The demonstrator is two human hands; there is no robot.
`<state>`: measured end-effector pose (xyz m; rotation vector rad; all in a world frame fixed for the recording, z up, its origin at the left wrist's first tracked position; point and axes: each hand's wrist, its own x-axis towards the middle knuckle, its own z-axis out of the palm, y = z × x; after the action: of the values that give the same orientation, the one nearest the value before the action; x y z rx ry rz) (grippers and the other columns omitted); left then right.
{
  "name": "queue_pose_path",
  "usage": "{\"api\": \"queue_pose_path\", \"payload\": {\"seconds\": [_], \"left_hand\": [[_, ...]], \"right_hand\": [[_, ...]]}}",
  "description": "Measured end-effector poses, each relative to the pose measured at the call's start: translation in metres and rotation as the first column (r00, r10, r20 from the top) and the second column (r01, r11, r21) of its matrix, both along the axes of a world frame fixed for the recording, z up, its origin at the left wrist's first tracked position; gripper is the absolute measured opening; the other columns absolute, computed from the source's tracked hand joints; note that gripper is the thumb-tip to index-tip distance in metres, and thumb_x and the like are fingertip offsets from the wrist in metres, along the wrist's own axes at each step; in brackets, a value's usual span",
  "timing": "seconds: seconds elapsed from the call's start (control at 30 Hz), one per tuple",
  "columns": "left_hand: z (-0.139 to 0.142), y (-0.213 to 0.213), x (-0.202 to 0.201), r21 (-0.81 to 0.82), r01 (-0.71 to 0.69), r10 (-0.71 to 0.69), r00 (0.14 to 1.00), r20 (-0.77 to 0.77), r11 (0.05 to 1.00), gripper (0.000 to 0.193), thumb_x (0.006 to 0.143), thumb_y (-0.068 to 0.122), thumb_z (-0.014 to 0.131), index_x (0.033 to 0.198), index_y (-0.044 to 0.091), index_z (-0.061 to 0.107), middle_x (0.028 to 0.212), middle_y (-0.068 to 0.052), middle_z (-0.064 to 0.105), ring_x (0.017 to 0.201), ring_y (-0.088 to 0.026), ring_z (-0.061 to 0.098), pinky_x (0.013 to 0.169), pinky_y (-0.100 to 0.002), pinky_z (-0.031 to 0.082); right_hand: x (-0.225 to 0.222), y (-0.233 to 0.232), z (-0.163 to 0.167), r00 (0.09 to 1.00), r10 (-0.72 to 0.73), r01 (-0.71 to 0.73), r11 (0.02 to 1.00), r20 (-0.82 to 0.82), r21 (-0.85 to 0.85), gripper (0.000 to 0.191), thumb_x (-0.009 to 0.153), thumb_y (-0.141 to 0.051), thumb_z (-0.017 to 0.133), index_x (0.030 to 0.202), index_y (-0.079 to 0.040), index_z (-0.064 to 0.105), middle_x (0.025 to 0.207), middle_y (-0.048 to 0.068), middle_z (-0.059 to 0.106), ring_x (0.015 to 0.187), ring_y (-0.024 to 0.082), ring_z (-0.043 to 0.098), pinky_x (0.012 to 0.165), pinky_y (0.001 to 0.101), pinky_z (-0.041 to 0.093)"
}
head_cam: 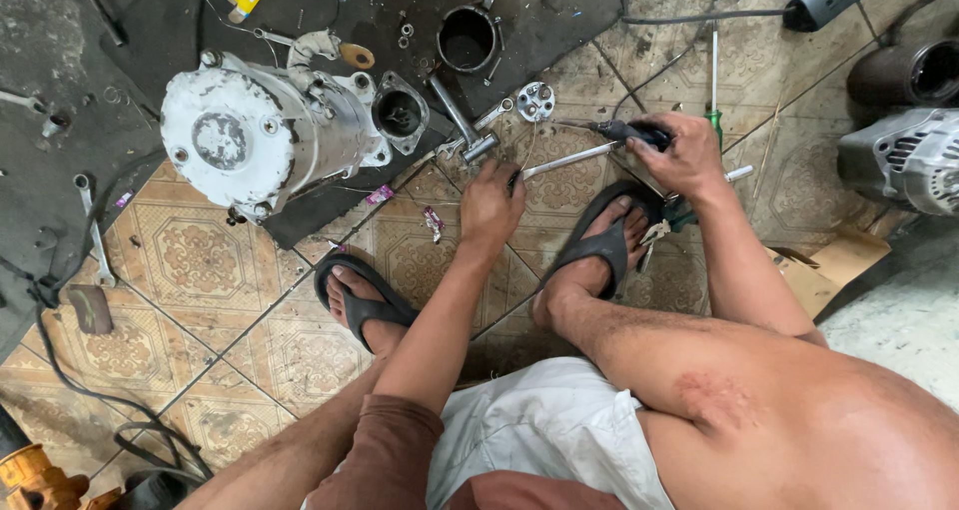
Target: The person sits on the floor and uses a rotary tool to grind the surface of a motor component. They then pick up a cylindrical motor housing and insert the ground component into it, aligning the parts by hand.
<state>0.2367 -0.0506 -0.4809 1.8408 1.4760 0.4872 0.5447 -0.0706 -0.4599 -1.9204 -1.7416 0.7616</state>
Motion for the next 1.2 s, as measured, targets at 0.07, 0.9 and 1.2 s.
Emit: {"api": "queue_pose_path", "payload": {"seconds": [0.07, 0.9, 1.2], "left_hand": [[0.001, 0.000, 0.000, 0.010, -0.004, 0.004, 1.000, 0.005, 1.000, 0.022, 0.091, 0.020, 0.068, 0.109, 0.007, 0.074, 0.108, -0.016, 0.069, 0.093, -0.042, 0.068, 0.086, -0.051, 0.054], [0.011, 0.001, 0.004, 0.014, 0.007, -0.007, 1.000, 0.009, 1.000, 0.022, 0.091, 0.019, 0.068, 0.108, 0.006, 0.074, 0.108, -0.016, 0.068, 0.094, -0.042, 0.068, 0.086, -0.050, 0.054], [0.008, 0.002, 0.004, 0.015, 0.002, -0.002, 1.000, -0.005, 1.000, 0.024, 0.090, 0.020, 0.069, 0.108, 0.005, 0.074, 0.112, -0.018, 0.068, 0.096, -0.042, 0.068, 0.087, -0.050, 0.054]], "right_hand": [[0.001, 0.001, -0.001, 1.000, 0.013, -0.014, 1.000, 0.017, 0.008, 0.027, 0.090, -0.024, 0.082, 0.114, -0.011, 0.079, 0.104, 0.012, 0.078, 0.091, 0.026, 0.075, 0.080, 0.0359, 0.058], [0.017, 0.015, -0.018, 1.000, 0.017, -0.017, 0.996, -0.007, -0.089, 0.034, 0.087, -0.026, 0.084, 0.116, -0.010, 0.078, 0.107, 0.012, 0.077, 0.092, 0.027, 0.075, 0.081, 0.0359, 0.058], [0.022, 0.018, -0.028, 0.997, 0.073, -0.073, 0.997, 0.009, -0.001, 0.033, 0.088, -0.025, 0.084, 0.116, -0.008, 0.078, 0.111, 0.013, 0.077, 0.096, 0.028, 0.075, 0.085, 0.0369, 0.058]]}}
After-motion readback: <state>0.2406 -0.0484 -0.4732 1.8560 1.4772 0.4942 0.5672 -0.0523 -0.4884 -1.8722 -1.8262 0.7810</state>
